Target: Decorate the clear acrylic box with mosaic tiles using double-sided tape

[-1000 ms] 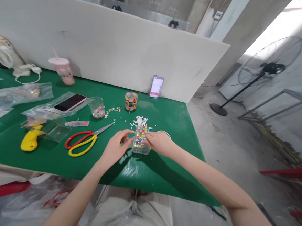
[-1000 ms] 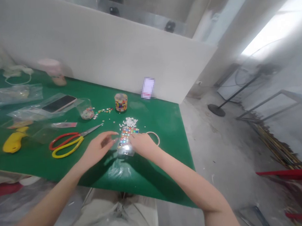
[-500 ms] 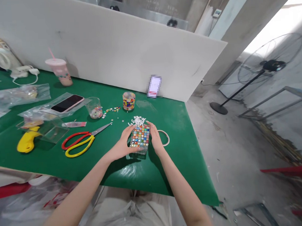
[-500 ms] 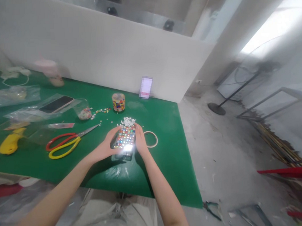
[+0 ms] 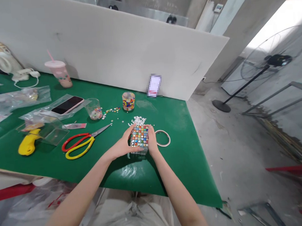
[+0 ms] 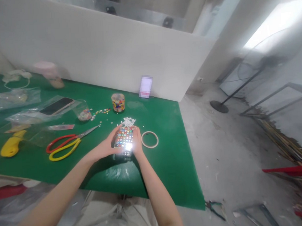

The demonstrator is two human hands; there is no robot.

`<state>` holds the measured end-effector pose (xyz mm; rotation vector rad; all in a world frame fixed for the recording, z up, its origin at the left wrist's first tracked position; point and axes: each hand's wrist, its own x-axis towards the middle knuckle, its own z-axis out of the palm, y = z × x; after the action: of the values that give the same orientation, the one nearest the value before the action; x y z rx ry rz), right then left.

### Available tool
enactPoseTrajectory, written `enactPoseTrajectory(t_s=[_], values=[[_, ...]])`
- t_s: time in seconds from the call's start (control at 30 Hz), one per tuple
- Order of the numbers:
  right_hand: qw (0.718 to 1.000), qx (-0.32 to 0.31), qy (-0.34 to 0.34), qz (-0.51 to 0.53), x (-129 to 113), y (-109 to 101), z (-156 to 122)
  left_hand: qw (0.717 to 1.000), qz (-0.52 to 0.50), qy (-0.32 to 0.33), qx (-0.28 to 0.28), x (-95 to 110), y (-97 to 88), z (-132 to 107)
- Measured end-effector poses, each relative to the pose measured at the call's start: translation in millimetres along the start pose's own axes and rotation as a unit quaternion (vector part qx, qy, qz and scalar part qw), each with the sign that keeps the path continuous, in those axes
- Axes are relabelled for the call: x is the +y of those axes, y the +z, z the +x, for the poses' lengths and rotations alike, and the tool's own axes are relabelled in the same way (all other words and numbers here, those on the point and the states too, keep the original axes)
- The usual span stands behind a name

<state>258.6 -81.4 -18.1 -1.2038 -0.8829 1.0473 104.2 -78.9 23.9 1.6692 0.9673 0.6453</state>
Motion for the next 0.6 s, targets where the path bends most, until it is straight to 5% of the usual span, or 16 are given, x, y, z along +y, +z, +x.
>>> enactPoseTrajectory(t_s=[0.27, 0.6], values=[[0.998, 0.041, -0.037, 0.003, -2, 3, -6, 0.999, -0.017, -0.01, -0.025, 7, -0.5, -8], [0.995, 0.065, -0.08, 0.009, -1, 2, -10, 0.999, -0.036, 0.013, -0.014, -14, 10.8, -18]])
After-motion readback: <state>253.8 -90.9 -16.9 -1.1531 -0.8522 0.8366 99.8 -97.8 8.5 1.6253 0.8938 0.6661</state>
